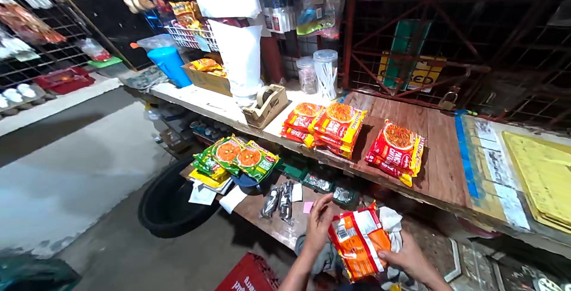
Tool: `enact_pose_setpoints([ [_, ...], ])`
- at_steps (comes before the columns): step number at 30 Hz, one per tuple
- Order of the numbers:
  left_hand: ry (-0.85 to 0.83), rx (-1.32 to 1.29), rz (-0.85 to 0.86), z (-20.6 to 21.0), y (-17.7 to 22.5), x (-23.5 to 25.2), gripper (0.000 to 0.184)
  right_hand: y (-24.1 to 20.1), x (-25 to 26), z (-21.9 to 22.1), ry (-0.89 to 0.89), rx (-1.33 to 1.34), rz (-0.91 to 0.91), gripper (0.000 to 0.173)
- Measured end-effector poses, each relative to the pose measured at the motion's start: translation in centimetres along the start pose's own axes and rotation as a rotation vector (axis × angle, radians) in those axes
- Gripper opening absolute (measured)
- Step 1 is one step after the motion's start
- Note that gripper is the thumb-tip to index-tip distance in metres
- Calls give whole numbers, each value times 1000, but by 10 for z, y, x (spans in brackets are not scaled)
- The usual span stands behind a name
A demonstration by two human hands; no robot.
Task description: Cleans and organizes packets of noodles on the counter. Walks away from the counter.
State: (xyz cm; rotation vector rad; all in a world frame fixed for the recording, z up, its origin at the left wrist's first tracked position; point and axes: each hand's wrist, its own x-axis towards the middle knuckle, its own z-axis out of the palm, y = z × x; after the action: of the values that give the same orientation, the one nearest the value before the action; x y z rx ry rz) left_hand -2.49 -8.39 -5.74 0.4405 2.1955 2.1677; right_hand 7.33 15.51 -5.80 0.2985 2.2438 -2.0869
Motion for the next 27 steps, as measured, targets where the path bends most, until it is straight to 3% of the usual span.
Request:
enact_pose_setpoints([
  [2,-159,307,58,-7,25,12,37,0,-3,1,-18,-56,-12,66],
  [5,-438,517,-45,-1,44,19,29,7,-4,2,-29,-194,-48,71],
  [7,-448,493,-97,5,44,19,27,8,-6,3,-3,-208,-57,69],
  [13,-400,37,-213,13,33,9,15,11,-6,-6,21,-155,2,70],
  [16,-326,49,-229,20,35,5,15,-2,-3,-6,216,-114,6,59],
  [18,-270,80,-244,24,39,4,16,-13,-3,-3,399,-132,-80,48],
  [20,-251,131,-246,28,40,4,18,-24,-9,1,442,-181,-190,70],
  [22,-275,210,-228,32,42,2,20,-27,-10,15,405,-266,-408,77],
  [24,-280,263,-194,37,50,-11,25,-33,-1,29,234,-481,-696,57],
  [25,-285,270,-194,37,59,-23,42,-33,10,36,202,-663,-837,49],
  [27,-287,346,-242,43,73,-31,43,-32,30,42,247,-835,-946,44],
])
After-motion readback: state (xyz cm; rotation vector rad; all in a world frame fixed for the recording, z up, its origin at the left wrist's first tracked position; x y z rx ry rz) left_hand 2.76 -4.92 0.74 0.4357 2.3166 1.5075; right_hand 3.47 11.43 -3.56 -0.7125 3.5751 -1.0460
